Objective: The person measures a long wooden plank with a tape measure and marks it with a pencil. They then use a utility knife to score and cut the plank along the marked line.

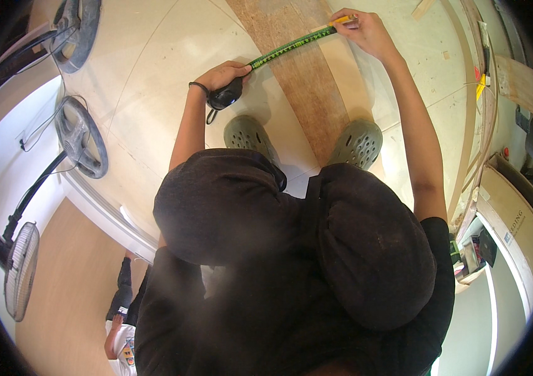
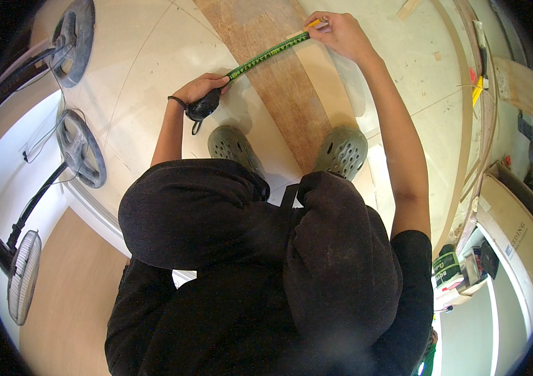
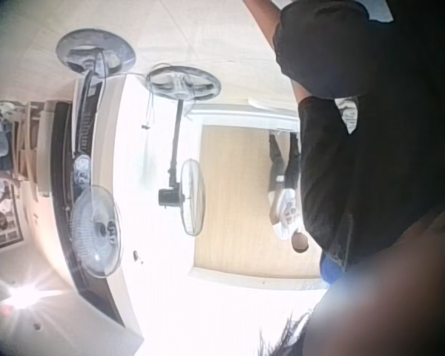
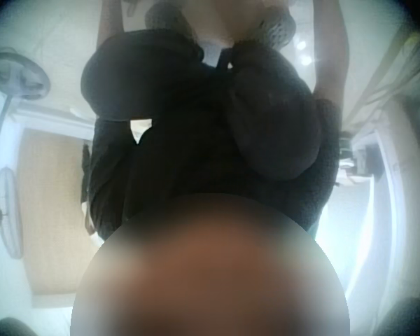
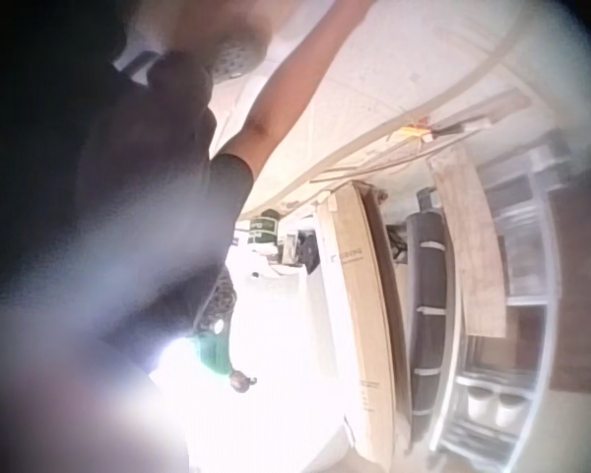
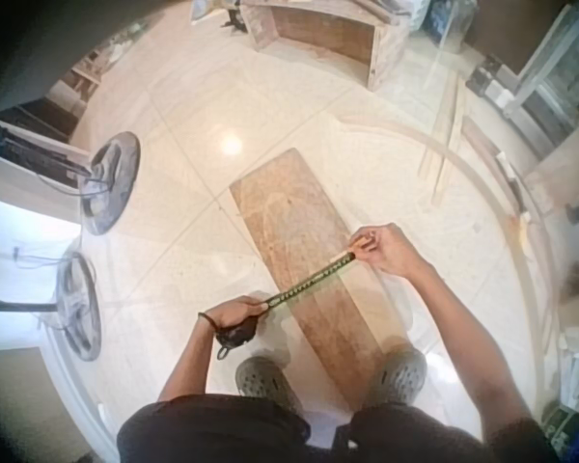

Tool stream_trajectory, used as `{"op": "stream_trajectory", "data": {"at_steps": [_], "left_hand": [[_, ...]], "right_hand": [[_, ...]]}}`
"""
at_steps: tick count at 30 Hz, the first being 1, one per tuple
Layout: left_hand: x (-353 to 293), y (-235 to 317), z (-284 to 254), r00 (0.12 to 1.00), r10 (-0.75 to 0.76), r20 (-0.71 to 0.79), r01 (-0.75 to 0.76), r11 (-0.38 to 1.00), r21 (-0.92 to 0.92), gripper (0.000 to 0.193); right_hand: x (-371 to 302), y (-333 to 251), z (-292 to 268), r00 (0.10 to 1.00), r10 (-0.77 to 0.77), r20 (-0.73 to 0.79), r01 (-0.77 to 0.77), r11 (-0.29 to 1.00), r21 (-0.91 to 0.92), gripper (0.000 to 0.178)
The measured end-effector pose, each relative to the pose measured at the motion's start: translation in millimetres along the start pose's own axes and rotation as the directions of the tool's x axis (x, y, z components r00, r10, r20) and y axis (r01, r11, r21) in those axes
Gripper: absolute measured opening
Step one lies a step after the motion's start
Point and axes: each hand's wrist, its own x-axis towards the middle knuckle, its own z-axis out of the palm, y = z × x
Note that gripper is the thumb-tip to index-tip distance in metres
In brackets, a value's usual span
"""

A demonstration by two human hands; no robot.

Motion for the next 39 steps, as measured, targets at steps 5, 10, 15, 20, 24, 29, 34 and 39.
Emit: {"op": "stream_trajectory", "data": {"at_steps": [5, 10, 15, 20, 24, 29, 34, 39], "left_hand": [[3.7, -4.9, -0.8, 1.000, 0.013, 0.000, -0.013, 1.000, 0.004, 0.039], [4.7, -6.4, -1.7, 1.000, 0.008, 0.009, -0.009, 1.000, 0.011, 0.039], [3.8, -5.1, 0.3, 1.000, -0.023, -0.007, 0.023, 0.999, -0.035, 0.039], [3.3, -4.2, -0.7, 1.000, -0.020, 0.007, 0.020, 1.000, -0.011, 0.039], [3.3, -4.4, -0.7, 1.000, 0.004, 0.010, -0.004, 1.000, -0.025, 0.039], [3.0, -4.1, -0.7, 1.000, 0.008, 0.011, -0.008, 1.000, -0.006, 0.039], [3.3, -5.3, -0.8, 1.000, 0.010, -0.002, -0.010, 1.000, 0.016, 0.038], [4.4, -7.1, -0.3, 1.000, -0.006, 0.010, 0.007, 0.999, -0.033, 0.038]], "right_hand": [[-0.3, 0.8, 1.1, 1.000, -0.005, -0.008, 0.005, 1.000, -0.020, 0.019], [0.6, 2.7, 1.5, 1.000, 0.004, -0.015, -0.004, 1.000, -0.026, 0.020], [0.9, 2.5, 1.8, 1.000, -0.006, -0.020, 0.004, 0.998, -0.058, 0.020], [0.2, 1.3, 1.4, 1.000, 0.010, -0.003, -0.010, 1.000, -0.026, 0.020], [0.1, 0.9, 1.7, 1.000, -0.007, -0.010, 0.007, 1.000, -0.023, 0.019], [-0.4, 0.8, 1.8, 1.000, -0.019, -0.013, 0.019, 1.000, -0.019, 0.019], [-1.1, 0.3, 2.4, 0.999, -0.021, -0.027, 0.021, 1.000, -0.019, 0.020], [-1.0, -1.7, 2.2, 1.000, -0.005, -0.022, 0.005, 1.000, -0.029, 0.020]]}}
